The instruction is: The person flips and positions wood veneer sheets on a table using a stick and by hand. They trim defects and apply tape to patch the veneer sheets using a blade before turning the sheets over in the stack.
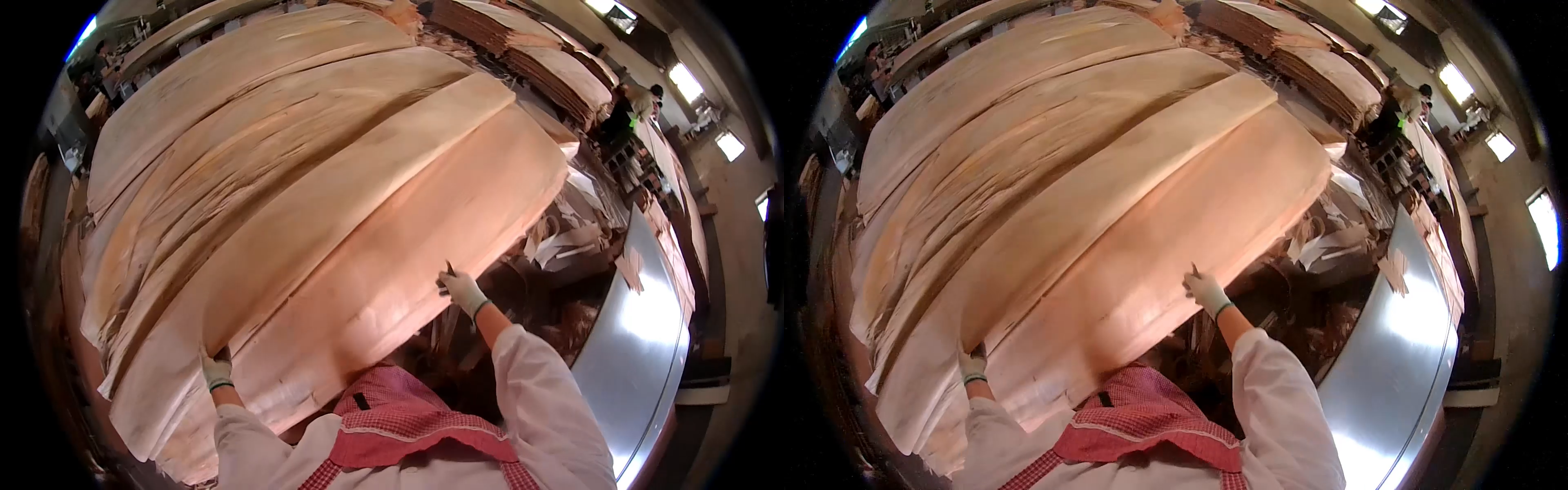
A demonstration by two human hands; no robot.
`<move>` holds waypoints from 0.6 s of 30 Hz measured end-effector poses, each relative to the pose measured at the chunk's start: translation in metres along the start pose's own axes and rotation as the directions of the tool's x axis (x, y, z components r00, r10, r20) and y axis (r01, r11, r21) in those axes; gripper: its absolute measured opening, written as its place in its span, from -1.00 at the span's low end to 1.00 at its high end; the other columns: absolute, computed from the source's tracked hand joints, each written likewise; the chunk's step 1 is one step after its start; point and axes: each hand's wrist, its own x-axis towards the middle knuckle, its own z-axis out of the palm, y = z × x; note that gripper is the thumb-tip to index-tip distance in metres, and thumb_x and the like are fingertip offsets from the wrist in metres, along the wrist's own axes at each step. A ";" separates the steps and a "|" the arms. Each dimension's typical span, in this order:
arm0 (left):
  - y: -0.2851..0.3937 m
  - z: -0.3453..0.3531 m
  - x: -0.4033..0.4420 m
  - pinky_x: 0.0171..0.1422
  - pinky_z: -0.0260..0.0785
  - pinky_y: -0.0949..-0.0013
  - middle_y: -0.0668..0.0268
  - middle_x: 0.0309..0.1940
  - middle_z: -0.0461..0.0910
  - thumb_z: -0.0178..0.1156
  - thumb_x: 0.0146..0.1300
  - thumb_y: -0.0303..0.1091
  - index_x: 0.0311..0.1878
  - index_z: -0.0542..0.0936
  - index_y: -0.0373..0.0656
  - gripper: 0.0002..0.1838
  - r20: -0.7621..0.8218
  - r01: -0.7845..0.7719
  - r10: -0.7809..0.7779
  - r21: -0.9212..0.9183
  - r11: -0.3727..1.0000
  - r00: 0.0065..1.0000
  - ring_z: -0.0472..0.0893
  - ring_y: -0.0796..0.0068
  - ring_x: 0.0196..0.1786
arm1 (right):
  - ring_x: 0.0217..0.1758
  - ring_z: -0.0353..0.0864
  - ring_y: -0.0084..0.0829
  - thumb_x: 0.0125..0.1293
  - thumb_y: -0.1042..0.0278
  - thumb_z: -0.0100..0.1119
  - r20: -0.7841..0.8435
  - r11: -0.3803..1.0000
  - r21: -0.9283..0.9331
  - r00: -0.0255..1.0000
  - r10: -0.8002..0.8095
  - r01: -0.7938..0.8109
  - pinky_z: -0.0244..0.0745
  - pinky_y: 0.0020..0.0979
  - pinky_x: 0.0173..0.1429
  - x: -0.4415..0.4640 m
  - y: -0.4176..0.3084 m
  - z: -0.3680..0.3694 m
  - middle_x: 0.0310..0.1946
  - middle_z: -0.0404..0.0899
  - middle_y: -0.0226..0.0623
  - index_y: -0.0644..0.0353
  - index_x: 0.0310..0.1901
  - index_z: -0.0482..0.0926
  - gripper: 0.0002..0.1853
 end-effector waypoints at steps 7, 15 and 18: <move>0.024 -0.006 0.041 -0.17 0.56 0.35 0.29 -0.24 0.62 0.28 0.19 -0.16 -0.13 0.55 -0.15 -0.70 -0.151 -0.142 0.170 0.181 0.973 0.974 0.62 0.37 -0.22 | -0.49 0.59 -0.46 0.21 -0.07 0.21 -0.054 0.899 -0.434 0.994 -0.092 0.060 0.48 -0.39 -0.39 0.231 -0.124 0.017 -0.52 0.60 -0.17 0.27 0.12 0.49 -0.39; 0.078 0.075 -0.003 -0.24 0.58 0.45 0.26 -0.26 0.63 0.44 0.03 -0.26 -0.14 0.56 -0.20 -0.63 -0.279 -0.271 0.325 0.216 0.938 0.903 0.64 0.41 -0.25 | -0.55 0.37 -0.52 0.17 0.12 0.29 -0.219 0.944 0.305 0.974 -0.063 0.129 0.34 -0.44 -0.48 0.390 -0.235 0.050 -0.36 0.47 -0.42 0.18 0.05 0.47 -0.53; 0.057 0.027 0.015 -0.28 0.56 0.47 0.36 -0.27 0.63 0.42 0.06 -0.10 -0.15 0.57 -0.15 -0.60 -0.347 -0.227 0.292 0.215 0.950 0.891 0.63 0.44 -0.26 | -0.56 0.33 -0.58 0.17 0.18 0.29 -0.243 0.916 0.321 0.956 -0.167 0.241 0.26 -0.51 -0.53 0.384 -0.270 0.063 -0.45 0.45 -0.47 0.14 -0.10 0.51 -0.68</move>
